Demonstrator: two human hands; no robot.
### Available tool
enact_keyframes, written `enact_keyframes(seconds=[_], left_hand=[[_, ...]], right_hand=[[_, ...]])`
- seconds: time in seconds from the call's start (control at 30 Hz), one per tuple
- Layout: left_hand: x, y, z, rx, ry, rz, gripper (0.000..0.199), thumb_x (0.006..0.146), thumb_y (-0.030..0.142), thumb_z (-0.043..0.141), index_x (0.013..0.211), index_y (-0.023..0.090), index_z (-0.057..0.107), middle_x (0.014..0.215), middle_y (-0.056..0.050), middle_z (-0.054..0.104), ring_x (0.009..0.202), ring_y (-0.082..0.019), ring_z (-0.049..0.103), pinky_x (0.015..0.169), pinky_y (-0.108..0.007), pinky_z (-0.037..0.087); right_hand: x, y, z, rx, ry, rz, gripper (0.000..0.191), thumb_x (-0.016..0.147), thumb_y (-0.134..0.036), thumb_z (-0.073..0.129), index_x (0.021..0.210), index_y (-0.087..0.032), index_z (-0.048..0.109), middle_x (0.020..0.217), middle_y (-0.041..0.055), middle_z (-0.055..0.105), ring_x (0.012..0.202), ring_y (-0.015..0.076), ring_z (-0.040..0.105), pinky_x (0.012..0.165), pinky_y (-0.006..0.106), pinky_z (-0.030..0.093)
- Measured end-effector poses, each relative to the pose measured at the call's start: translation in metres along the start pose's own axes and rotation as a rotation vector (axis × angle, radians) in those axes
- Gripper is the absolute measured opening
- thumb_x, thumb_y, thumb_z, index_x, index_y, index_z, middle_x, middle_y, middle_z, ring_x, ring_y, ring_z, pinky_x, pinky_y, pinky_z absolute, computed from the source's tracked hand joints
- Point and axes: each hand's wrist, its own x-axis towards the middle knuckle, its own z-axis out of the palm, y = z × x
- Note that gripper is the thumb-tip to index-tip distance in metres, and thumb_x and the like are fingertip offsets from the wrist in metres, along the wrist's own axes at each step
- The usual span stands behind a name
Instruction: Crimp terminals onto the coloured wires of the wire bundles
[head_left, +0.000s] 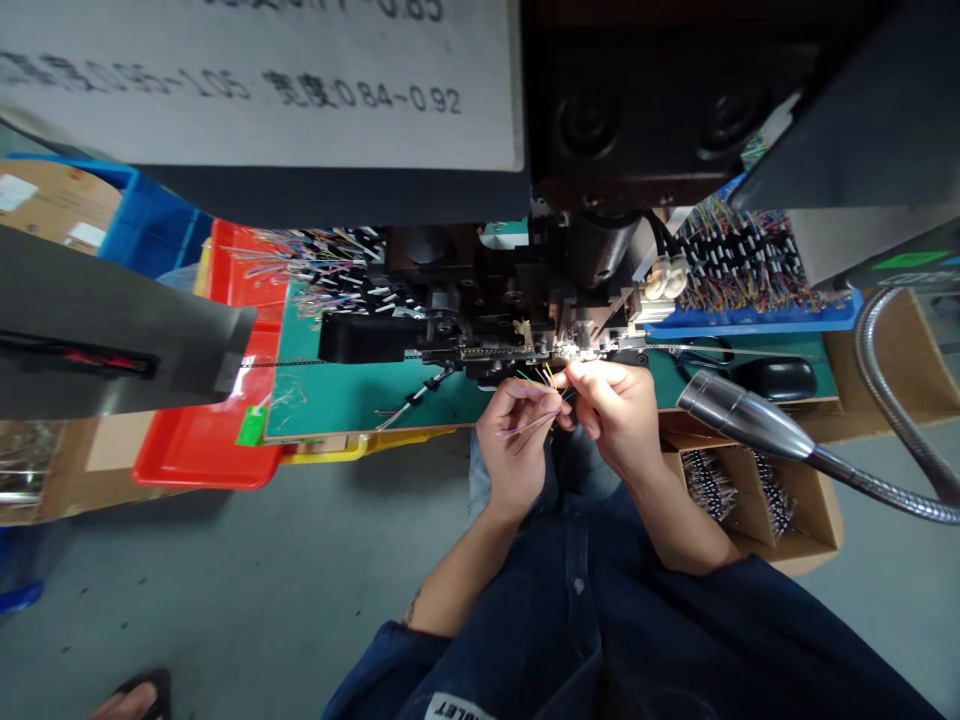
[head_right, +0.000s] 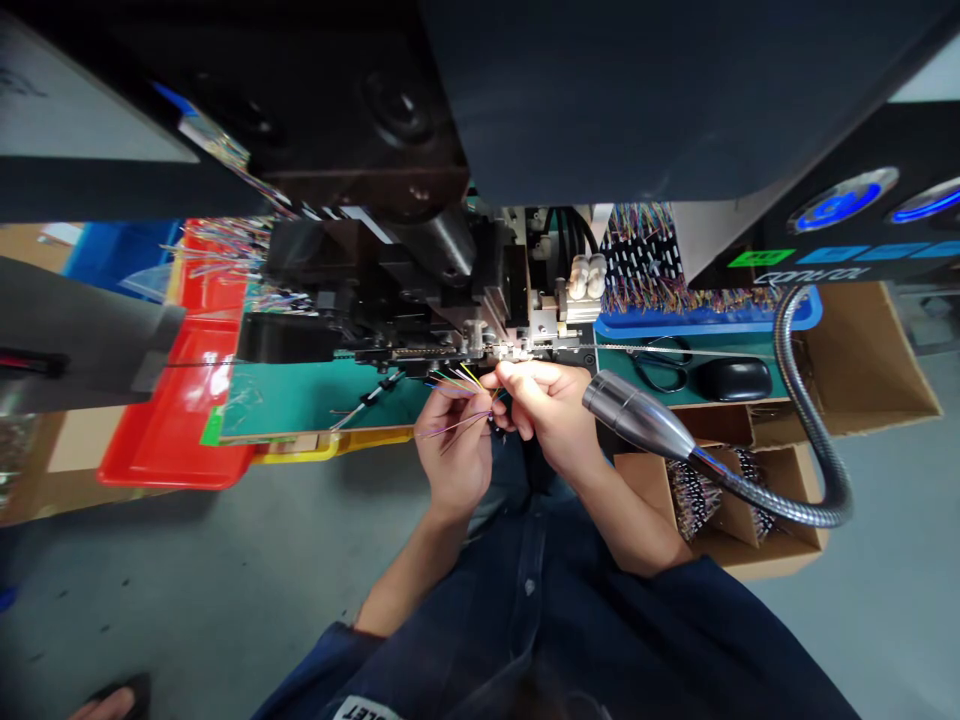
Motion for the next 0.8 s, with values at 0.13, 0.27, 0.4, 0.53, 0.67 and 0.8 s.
enact_keyframes(seconds=[0.13,0.27,0.4,0.53,0.67,0.8], left_hand=[[-0.001,-0.001,-0.001,-0.003,-0.003,-0.018,0.028,0.106,0.042,0.092,0.098,0.023,0.073,0.088,0.000,0.078,0.070,-0.014,0.076,0.066,-0.026,0.066],[-0.002,-0.003,-0.003,-0.046,-0.026,-0.039,0.026,0.104,0.038,0.093,0.098,0.023,0.072,0.083,0.002,0.075,0.065,-0.013,0.073,0.061,-0.026,0.064],[-0.003,-0.007,-0.006,-0.055,-0.071,-0.078,0.028,0.103,0.038,0.093,0.097,0.024,0.070,0.077,0.003,0.072,0.060,-0.014,0.071,0.057,-0.026,0.062],[-0.004,-0.008,-0.007,-0.039,-0.042,-0.104,0.032,0.105,0.040,0.093,0.094,0.023,0.069,0.077,0.003,0.070,0.058,-0.011,0.068,0.056,-0.024,0.061],[-0.003,-0.004,-0.005,-0.034,0.007,-0.113,0.037,0.102,0.045,0.095,0.093,0.022,0.069,0.078,0.003,0.071,0.060,-0.010,0.069,0.058,-0.021,0.060],[-0.002,-0.001,-0.001,-0.037,0.031,-0.094,0.037,0.101,0.046,0.097,0.092,0.022,0.070,0.078,0.002,0.075,0.062,-0.012,0.073,0.058,-0.022,0.063]], right_hand=[[0.000,-0.004,0.000,-0.003,-0.016,-0.009,0.039,0.102,-0.060,0.086,0.089,-0.024,0.092,0.045,-0.0056,0.052,0.046,0.0161,0.054,0.054,0.034,0.058],[-0.002,-0.011,-0.002,-0.041,-0.064,-0.067,0.035,0.104,-0.058,0.087,0.102,-0.025,0.096,0.051,-0.0029,0.060,0.048,0.0183,0.060,0.050,0.035,0.057],[-0.005,-0.016,-0.003,-0.109,-0.080,-0.087,0.032,0.102,-0.059,0.090,0.099,-0.027,0.095,0.058,-0.0003,0.068,0.047,0.0182,0.058,0.046,0.036,0.057],[-0.005,-0.013,-0.004,-0.078,-0.066,-0.085,0.031,0.103,-0.056,0.089,0.095,-0.026,0.094,0.056,-0.0011,0.067,0.045,0.0167,0.055,0.047,0.036,0.058],[-0.003,-0.004,-0.004,-0.020,-0.046,-0.061,0.033,0.102,-0.057,0.090,0.097,-0.024,0.095,0.049,-0.0041,0.059,0.044,0.0164,0.055,0.049,0.035,0.060],[-0.001,0.003,-0.005,0.007,-0.007,-0.032,0.038,0.101,-0.059,0.090,0.092,-0.023,0.094,0.045,-0.0055,0.055,0.041,0.0152,0.053,0.047,0.032,0.057]])
